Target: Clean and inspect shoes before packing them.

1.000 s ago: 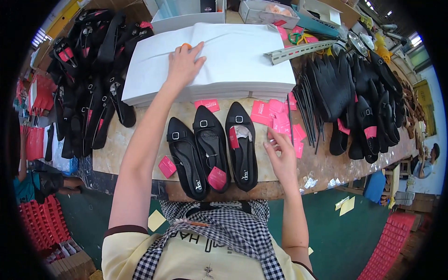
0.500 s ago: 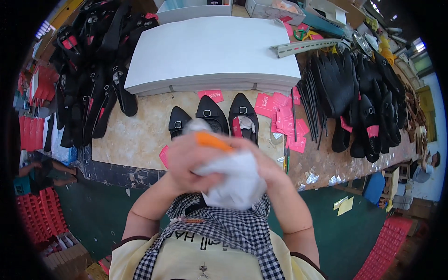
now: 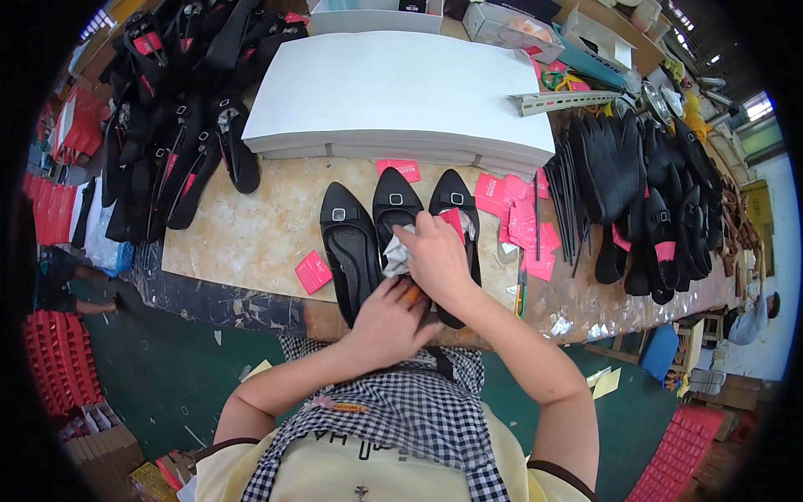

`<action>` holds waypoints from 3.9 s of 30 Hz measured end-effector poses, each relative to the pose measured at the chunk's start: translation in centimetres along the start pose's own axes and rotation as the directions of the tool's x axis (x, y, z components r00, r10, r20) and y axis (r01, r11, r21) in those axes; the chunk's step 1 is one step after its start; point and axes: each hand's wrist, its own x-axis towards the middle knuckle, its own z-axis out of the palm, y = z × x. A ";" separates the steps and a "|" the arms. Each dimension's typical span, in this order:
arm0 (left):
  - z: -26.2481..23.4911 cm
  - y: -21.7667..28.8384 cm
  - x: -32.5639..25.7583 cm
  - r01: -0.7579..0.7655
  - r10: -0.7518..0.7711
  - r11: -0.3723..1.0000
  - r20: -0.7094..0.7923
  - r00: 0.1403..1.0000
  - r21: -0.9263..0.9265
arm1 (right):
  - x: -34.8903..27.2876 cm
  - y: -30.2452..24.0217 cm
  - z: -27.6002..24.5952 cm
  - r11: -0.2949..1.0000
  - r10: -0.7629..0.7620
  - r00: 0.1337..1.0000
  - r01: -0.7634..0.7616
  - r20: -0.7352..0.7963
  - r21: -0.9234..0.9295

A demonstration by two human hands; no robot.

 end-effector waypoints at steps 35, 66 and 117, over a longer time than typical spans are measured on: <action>-6.4 -20.0 22.2 0.295 0.059 0.832 -0.605 0.794 0.470 | -4.7 -0.7 -7.2 0.293 0.346 0.936 -0.181 0.072 0.939; -2.6 -3.1 -4.1 0.226 -0.218 0.972 -0.112 0.969 0.062 | 2.9 -3.7 1.1 0.768 -0.044 0.985 -0.072 0.164 0.636; -4.0 -5.6 -1.9 -0.094 -0.470 -0.398 0.114 0.875 -0.913 | -4.8 23.1 -9.8 0.451 0.588 0.794 -0.161 -0.156 0.878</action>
